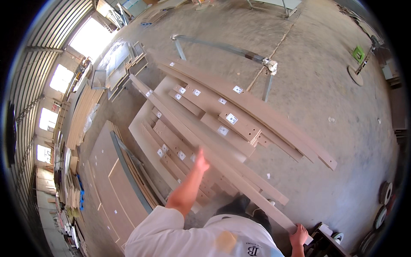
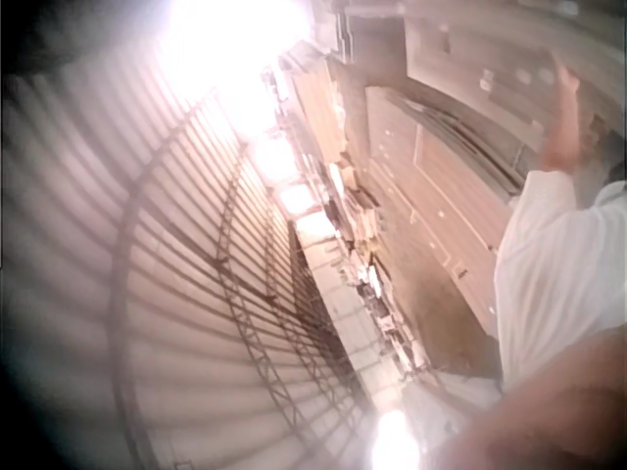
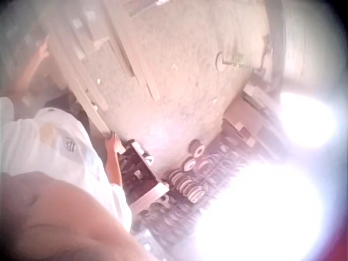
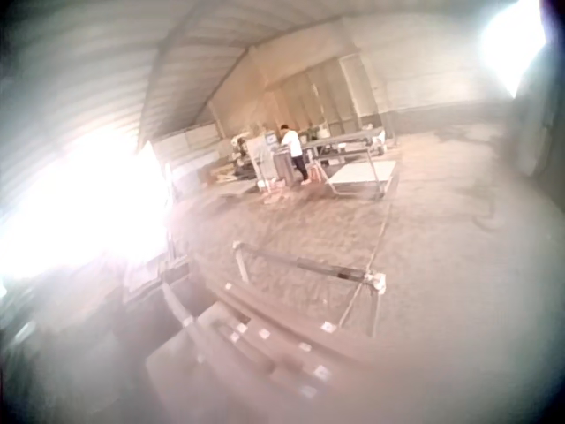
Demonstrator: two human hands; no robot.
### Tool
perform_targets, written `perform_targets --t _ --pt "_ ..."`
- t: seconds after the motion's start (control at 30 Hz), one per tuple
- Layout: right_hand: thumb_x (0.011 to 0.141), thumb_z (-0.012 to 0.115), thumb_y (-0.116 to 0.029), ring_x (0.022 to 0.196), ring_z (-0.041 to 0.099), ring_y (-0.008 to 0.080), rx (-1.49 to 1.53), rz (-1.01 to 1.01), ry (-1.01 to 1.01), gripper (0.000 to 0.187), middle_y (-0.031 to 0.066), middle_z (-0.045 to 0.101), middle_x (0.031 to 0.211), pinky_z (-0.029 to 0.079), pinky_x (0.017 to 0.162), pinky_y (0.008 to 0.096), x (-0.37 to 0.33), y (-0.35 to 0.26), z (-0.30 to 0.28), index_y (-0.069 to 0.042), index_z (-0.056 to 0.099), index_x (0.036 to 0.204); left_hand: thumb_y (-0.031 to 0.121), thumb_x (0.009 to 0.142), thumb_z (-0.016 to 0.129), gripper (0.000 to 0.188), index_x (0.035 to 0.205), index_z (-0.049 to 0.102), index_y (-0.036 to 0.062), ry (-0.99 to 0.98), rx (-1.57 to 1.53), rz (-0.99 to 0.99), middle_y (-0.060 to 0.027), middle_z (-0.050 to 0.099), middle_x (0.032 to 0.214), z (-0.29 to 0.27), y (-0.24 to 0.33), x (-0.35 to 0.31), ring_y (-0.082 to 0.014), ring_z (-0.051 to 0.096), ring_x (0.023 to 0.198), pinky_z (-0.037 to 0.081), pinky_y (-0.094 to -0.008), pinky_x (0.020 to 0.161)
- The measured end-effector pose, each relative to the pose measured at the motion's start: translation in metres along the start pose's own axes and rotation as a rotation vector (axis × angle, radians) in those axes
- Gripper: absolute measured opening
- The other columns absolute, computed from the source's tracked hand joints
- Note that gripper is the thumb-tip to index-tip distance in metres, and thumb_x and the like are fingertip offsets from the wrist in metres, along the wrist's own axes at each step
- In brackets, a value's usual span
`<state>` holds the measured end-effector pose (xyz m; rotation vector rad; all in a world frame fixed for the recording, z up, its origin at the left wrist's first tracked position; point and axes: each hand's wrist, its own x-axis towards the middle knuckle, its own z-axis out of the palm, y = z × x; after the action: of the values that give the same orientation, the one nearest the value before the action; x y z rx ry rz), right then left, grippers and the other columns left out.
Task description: The person repeatedly picks up large rectangular wooden panels from a stack, places them on an edge banding machine, and pushes them through the mechanism to apply a strip to the edge. After processing, the person removes the panel and stacks it with other finished pieces.
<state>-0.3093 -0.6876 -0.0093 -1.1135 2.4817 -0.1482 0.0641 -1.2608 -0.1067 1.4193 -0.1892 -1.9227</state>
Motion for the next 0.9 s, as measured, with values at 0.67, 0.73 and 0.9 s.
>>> perform_targets --t 0.67,0.73,0.9 --pt "0.071 0.078 -0.033 0.103 0.068 0.0337 -0.127 -0.288 -0.222 0.069 0.0112 0.068 0.119 0.055 0.088 0.0453 0.161 -0.126 0.062 -0.014 0.052 0.133 0.034 0.099 0.062 0.049 0.137 0.052 0.0058 -0.023 0.816 0.181 -0.006 0.066 0.088 -0.177 -0.247 -0.167 -0.0157 0.064 0.075 0.054 -0.0327 0.064" --pt "0.073 0.076 -0.034 0.103 0.069 0.034 -0.102 -0.25 -0.251 0.067 0.0116 0.07 0.117 0.055 0.088 0.0456 0.166 -0.122 0.067 -0.015 0.052 0.132 0.036 0.098 0.061 0.05 0.139 0.053 0.0072 -0.061 0.908 0.381 -0.0063 0.066 0.089 -0.206 -0.287 -0.215 -0.0183 0.063 0.077 0.054 -0.0354 0.066" --pt "0.072 0.075 -0.035 0.1 0.07 0.0364 -0.125 -0.237 -0.24 0.061 0.0138 0.073 0.109 0.056 0.087 0.0476 0.166 -0.116 0.072 -0.014 0.057 0.127 0.029 0.097 0.058 0.031 0.121 0.065 0.0105 0.407 0.654 -0.103 -0.0056 0.066 0.092 -0.26 -0.385 -0.364 -0.0197 0.062 0.077 0.052 -0.0359 0.064"
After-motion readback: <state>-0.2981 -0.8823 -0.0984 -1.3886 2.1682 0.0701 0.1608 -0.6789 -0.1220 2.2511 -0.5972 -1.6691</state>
